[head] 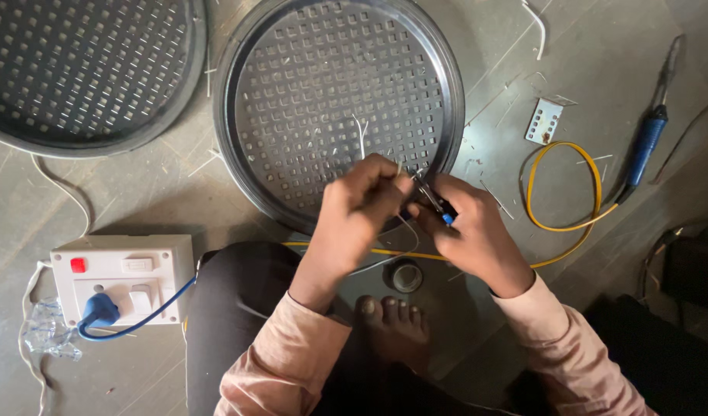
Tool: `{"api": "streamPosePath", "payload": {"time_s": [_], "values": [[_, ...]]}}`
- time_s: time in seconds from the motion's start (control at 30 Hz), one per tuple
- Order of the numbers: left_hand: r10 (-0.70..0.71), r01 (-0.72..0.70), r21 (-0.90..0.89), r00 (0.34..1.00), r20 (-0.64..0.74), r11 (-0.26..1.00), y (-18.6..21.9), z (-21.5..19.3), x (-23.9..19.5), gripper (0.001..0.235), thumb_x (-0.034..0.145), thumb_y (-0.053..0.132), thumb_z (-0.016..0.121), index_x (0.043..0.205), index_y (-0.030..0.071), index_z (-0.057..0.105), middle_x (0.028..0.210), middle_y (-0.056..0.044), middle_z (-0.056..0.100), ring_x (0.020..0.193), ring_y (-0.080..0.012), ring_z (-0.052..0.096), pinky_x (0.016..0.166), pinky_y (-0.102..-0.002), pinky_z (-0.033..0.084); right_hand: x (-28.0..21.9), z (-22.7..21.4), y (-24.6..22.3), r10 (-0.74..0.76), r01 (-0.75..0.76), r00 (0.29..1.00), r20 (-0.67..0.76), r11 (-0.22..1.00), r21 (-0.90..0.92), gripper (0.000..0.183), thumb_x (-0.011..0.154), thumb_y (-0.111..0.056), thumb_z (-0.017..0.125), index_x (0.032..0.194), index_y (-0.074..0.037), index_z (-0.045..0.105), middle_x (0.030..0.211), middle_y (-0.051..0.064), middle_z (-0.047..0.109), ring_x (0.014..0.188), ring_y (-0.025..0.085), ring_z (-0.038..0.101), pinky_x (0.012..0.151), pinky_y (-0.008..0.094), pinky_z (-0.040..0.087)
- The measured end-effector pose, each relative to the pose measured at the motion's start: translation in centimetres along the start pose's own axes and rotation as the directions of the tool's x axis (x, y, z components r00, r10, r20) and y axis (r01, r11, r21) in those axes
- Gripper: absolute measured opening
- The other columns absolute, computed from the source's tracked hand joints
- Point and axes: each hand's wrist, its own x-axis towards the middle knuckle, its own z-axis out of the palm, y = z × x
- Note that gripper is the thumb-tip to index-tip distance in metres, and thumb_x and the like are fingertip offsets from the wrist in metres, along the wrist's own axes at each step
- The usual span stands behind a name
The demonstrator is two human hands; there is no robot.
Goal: The person sits on the floor and uses pliers to strip the ends of white wires. They then use a soldering iron to apply solder to the wire ends and finally wrap the connections with electrical tape.
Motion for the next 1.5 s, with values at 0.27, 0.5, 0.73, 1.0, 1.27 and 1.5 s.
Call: {"api": "streamPosePath", "payload": {"time_s": [0.27,0.5,0.73,1.0,1.27,1.5], "values": [[0.303,-0.051,0.53,0.865,-0.399,0.846,0.4,2.2,-0.5,0.039,0.086,0.021,0.089,0.076,0.004,0.055,0.057,-0.01,0.058,0.044,-0.0157,0.057,0.047,-0.033,0.048,2.0,2.3,0.0,0.21,-0.194,0.96,-0.182,0.976,0.104,0.036,0.088,-0.015,0.076,0.117,-0.005,0.057,0.092,0.017,0.07,0.083,0.036,0.072,0.07,0.043,0.055],[0.105,-0.03,0.172,0.887,-0.45,0.985,-0.5,0.4,1.2,0.028,0.086,0.008,0.084,0.093,0.003,0.058,0.066,-0.001,0.04,0.059,-0.0082,0.034,0.05,-0.029,0.031,5.0,1.6,0.5,-0.265,0.043,0.924,-0.275,0.787,-0.616,0.055,0.08,-0.024,0.082,0.124,-0.002,0.058,0.132,0.02,0.058,0.126,0.042,0.055,0.099,0.063,0.035],[-0.17,0.065,-0.366,0.951,-0.26,0.928,-1.8,-0.4,1.6,0.013,0.101,0.014,0.059,0.106,0.002,0.059,0.076,-0.003,0.061,0.061,-0.0098,0.057,0.054,-0.025,0.047,8.4,3.4,1.7,-0.068,0.104,0.985,-0.156,0.966,0.237,0.02,0.104,-0.02,0.072,0.115,-0.003,0.071,0.103,0.005,0.072,0.09,0.018,0.069,0.077,0.029,0.053],[-0.176,0.097,-0.276,0.944,-0.279,0.956,-0.9,-1.1,1.5,0.013,0.1,0.013,0.059,0.108,0.003,0.06,0.081,-0.009,0.073,0.058,-0.0077,0.055,0.051,-0.023,0.044,10.0,5.5,0.7,0.211,-0.289,0.957,0.198,0.675,0.679,0.025,0.092,-0.014,0.074,0.112,0.0,0.07,0.089,0.0,0.07,0.07,0.007,0.06,0.062,0.023,0.049],[-0.144,0.06,-0.25,0.931,-0.335,0.966,-1.2,-2.1,1.8,0.01,0.094,0.006,0.062,0.101,-0.001,0.066,0.085,-0.009,0.075,0.063,-0.0081,0.06,0.051,-0.024,0.046,6.6,6.0,-0.6,0.26,-0.249,0.956,0.139,0.46,0.853,0.043,0.09,-0.001,0.072,0.129,-0.005,0.054,0.098,0.006,0.073,0.079,0.009,0.066,0.064,0.022,0.046],[-0.295,0.257,-0.174,0.921,-0.253,0.951,-1.0,-2.3,0.8,0.018,0.078,0.005,0.066,0.092,0.0,0.076,0.074,-0.005,0.072,0.051,-0.0096,0.053,0.045,-0.025,0.037,2.2,5.7,0.0,0.256,-0.198,0.963,0.081,0.475,0.857,0.038,0.092,-0.002,0.073,0.126,-0.006,0.055,0.101,0.005,0.076,0.078,0.01,0.067,0.064,0.022,0.047]]}}
